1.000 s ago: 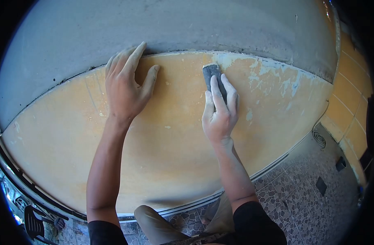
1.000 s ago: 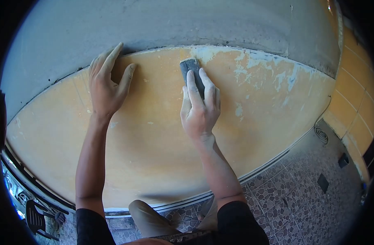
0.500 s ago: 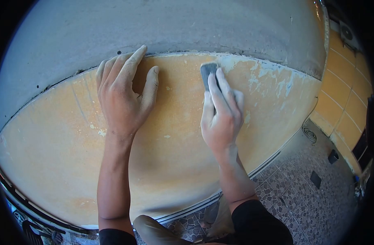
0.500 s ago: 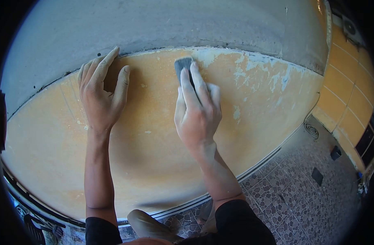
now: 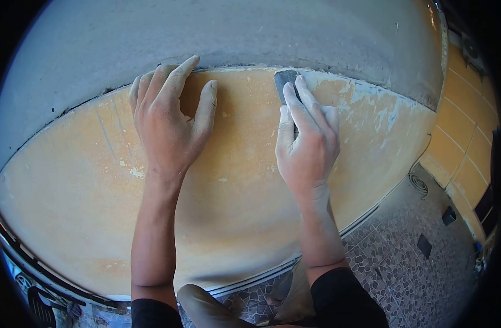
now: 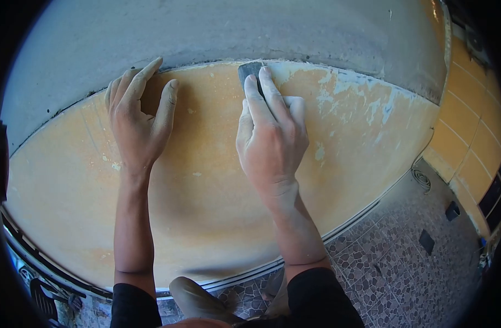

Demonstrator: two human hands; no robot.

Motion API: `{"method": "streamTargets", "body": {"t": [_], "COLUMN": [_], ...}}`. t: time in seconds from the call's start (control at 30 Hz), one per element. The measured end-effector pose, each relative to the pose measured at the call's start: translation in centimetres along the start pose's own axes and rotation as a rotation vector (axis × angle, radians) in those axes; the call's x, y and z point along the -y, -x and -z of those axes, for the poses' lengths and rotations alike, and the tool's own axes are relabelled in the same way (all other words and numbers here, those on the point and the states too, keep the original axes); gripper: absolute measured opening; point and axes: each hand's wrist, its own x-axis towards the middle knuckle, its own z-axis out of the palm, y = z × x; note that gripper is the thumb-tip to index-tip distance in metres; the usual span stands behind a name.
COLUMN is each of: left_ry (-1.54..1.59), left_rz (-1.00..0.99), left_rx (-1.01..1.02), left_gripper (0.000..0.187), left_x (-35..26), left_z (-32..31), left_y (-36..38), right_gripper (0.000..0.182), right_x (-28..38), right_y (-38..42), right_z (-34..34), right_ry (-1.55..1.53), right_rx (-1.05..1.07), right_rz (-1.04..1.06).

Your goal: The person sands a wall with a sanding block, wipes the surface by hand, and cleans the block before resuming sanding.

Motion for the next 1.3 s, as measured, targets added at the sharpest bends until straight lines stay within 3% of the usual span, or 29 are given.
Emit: {"method": "streamTargets", "body": {"t": [0.2,0.27,0.5,0.6,0.8,1.13,1.23,1.3], "left_ry": [-0.02,-0.027,-0.037,-0.048,-0.022,-0.01,-0.04,-0.021], "left_rz": [0.025,-0.005,0.005,0.02,0.011,0.032,0.011,0.008], "left_rx": [0.001,0.032,0.029,0.03,0.046,0.061,0.025,0.04], "left_gripper": [0.038,0.038,0.038,0.039,0.039,0.04,0.04,0.04], "left_x": [-0.1,-0.2,0.0,-0.4,-0.1,-0.5,-0.4,-0.3], "left_z": [0.6,0.2,0.6,0.2,0.7,0.9,0.3,0.6], "left_y": [-0.2,-0.1,-0.3,-0.3,-0.2,-0.2,-0.2,-0.7], "right_gripper": [0.035,0.036,0.035,0.036,0.031,0.035,0.033,0.035], "right_x": [-1.2,-1.1,-0.9,-0.7,0.0,0.8,1.3,0.8], "right_y": [1.2,-1.3,1.6,-1.4,0.9,1.8,0.3,-0.4], "right_z": [-0.9,-2.6,-0.6,-1.9,0.4,0.8,0.1,-0.1], "right_ry": [-0.097,-0.135,-0.126,-0.123,-0.116,-0.084,-0.124,-0.099], "right_rx": [-0.014,-0.141,-0.047,-0.127,0.022,0.046,-0.009,-0.027], "right_rz": [0.023,0.008,0.002,-0.01,-0.055,0.013,-0.096,-0.029]}}
